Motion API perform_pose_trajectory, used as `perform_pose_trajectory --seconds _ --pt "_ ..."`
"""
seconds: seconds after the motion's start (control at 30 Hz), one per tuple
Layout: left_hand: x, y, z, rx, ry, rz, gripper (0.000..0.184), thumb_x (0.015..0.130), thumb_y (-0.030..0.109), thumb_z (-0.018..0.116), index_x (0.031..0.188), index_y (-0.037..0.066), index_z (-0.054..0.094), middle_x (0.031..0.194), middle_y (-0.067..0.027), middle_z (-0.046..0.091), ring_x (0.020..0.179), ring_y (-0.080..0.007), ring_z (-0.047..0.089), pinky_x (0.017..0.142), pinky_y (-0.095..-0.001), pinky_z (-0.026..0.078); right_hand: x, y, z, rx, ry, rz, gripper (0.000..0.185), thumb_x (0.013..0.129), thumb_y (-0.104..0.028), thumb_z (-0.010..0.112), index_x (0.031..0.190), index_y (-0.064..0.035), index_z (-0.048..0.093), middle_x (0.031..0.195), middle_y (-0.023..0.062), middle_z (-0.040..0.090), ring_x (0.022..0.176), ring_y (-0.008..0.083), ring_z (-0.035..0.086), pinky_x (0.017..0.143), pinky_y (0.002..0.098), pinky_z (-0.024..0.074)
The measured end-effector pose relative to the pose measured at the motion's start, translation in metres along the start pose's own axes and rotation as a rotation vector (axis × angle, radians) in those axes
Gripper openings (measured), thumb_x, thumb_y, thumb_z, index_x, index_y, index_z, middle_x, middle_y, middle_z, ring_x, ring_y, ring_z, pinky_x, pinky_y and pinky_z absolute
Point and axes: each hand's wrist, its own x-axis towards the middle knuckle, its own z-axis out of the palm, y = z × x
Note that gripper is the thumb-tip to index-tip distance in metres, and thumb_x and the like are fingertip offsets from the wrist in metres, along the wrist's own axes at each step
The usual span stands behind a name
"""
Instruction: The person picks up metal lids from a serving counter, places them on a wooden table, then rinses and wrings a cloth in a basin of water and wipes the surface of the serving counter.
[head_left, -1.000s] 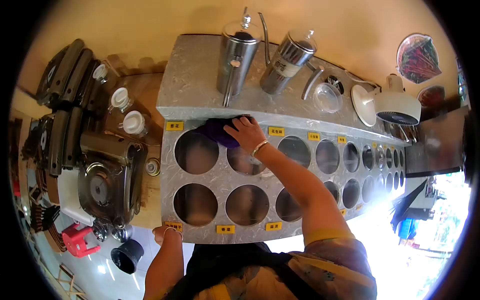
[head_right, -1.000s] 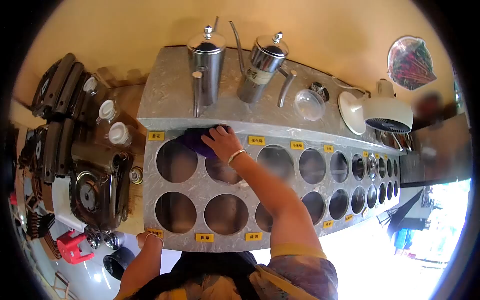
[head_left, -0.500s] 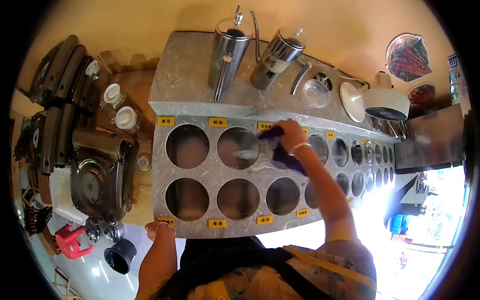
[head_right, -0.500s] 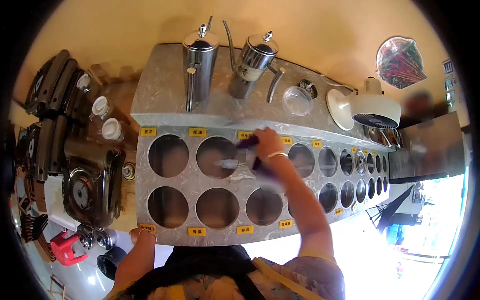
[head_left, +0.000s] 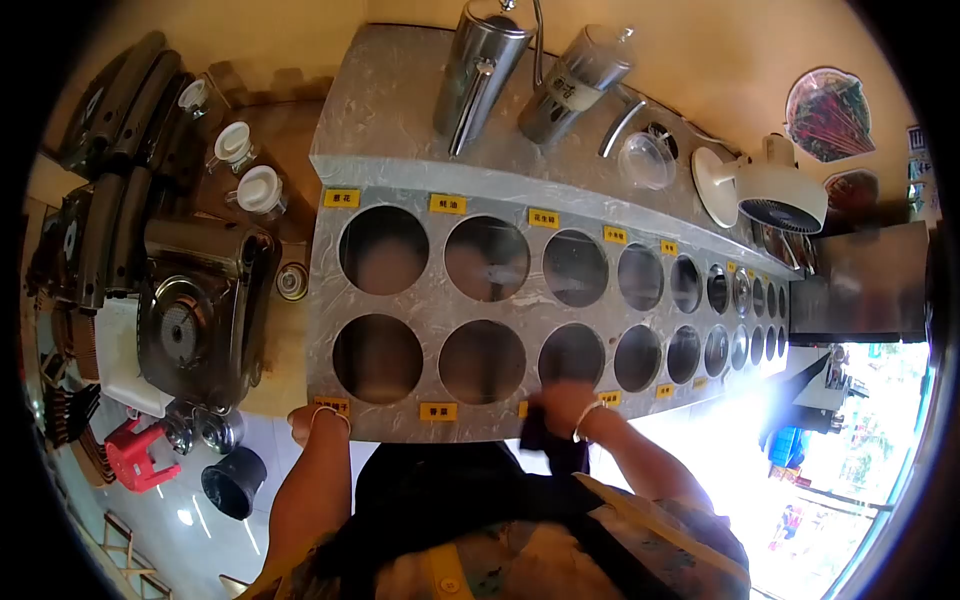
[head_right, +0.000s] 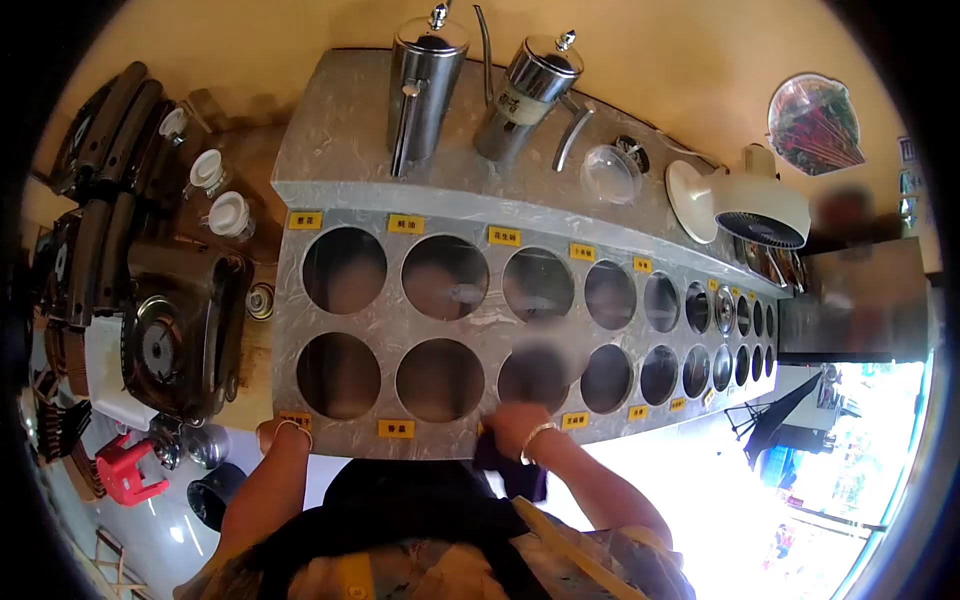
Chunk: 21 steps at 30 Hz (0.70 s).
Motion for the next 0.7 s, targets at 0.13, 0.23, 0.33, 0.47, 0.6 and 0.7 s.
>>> perform_pose_trajectory --seconds 0.13,0.23,0.33,0.47,0.6,0.7 --pt "-0.039 0.014 -0.018 -0.341 -0.021 -0.188 0.029 0.081 0.018 0.037 0.093 0.001 0.057 0.096 -0.0136 0.057 0.082 -0.0249 0.059 0.065 -0.0331 0.052 0.049 -0.011 -0.044 0.083 0.851 -0.052 0.024 0.066 -0.004 0.049 0.087 -0.0131 0.055 0.083 0.0129 0.050 0.082 0.0323 0.050 0.070 0.0406 0.0418" --pt "-0.038 0.013 -0.019 -0.327 -0.011 -0.177 0.030 0.081 0.020 0.037 0.093 0.001 0.056 0.096 -0.0136 0.057 0.082 -0.0251 0.059 0.064 -0.0337 0.051 0.087 0.007 0.014 0.129 0.934 0.021 0.025 0.066 -0.003 0.049 0.090 -0.0132 0.052 0.083 0.0132 0.049 0.082 0.0329 0.049 0.068 0.0413 0.0415" --pt "-0.036 0.016 -0.016 -0.309 -0.026 -0.196 0.030 0.081 0.021 0.038 0.094 0.001 0.056 0.096 -0.0136 0.057 0.082 -0.0252 0.059 0.064 -0.0341 0.051 0.050 -0.008 0.068 0.216 0.656 0.197 0.030 0.068 -0.002 0.046 0.095 -0.0131 0.050 0.085 0.0150 0.050 0.082 0.0340 0.050 0.066 0.0429 0.0426" --pt "-0.042 0.025 -0.014 -0.298 -0.122 -0.205 0.032 0.081 0.024 0.038 0.094 0.001 0.056 0.097 -0.0136 0.057 0.082 -0.0254 0.058 0.064 -0.0350 0.051 0.002 -0.012 0.073 0.524 0.422 -0.037 0.033 0.064 -0.001 0.044 0.096 -0.0053 0.053 0.090 0.0177 0.055 0.089 0.0337 0.051 0.078 0.0363 0.0406" --pt "-0.036 0.022 -0.027 -0.316 -0.141 -0.246 0.034 0.080 0.026 0.039 0.095 0.001 0.056 0.097 -0.0136 0.057 0.083 -0.0256 0.058 0.063 -0.0359 0.050 -0.009 -0.049 0.022 0.761 0.536 -0.261 0.039 0.063 -0.005 0.048 0.102 -0.0006 0.051 0.093 0.0170 0.056 0.090 0.0277 0.053 0.081 0.0313 0.0391" --pt "-0.028 0.015 -0.029 -0.370 -0.215 -0.272 0.035 0.080 0.028 0.039 0.095 0.001 0.056 0.097 -0.0136 0.056 0.083 -0.0258 0.058 0.063 -0.0366 0.050 0.033 -0.117 -0.018 0.758 0.730 -0.531 0.040 0.063 -0.004 0.050 0.103 -0.0012 0.048 0.096 0.0161 0.051 0.090 0.0297 0.050 0.080 0.0321 0.0382"
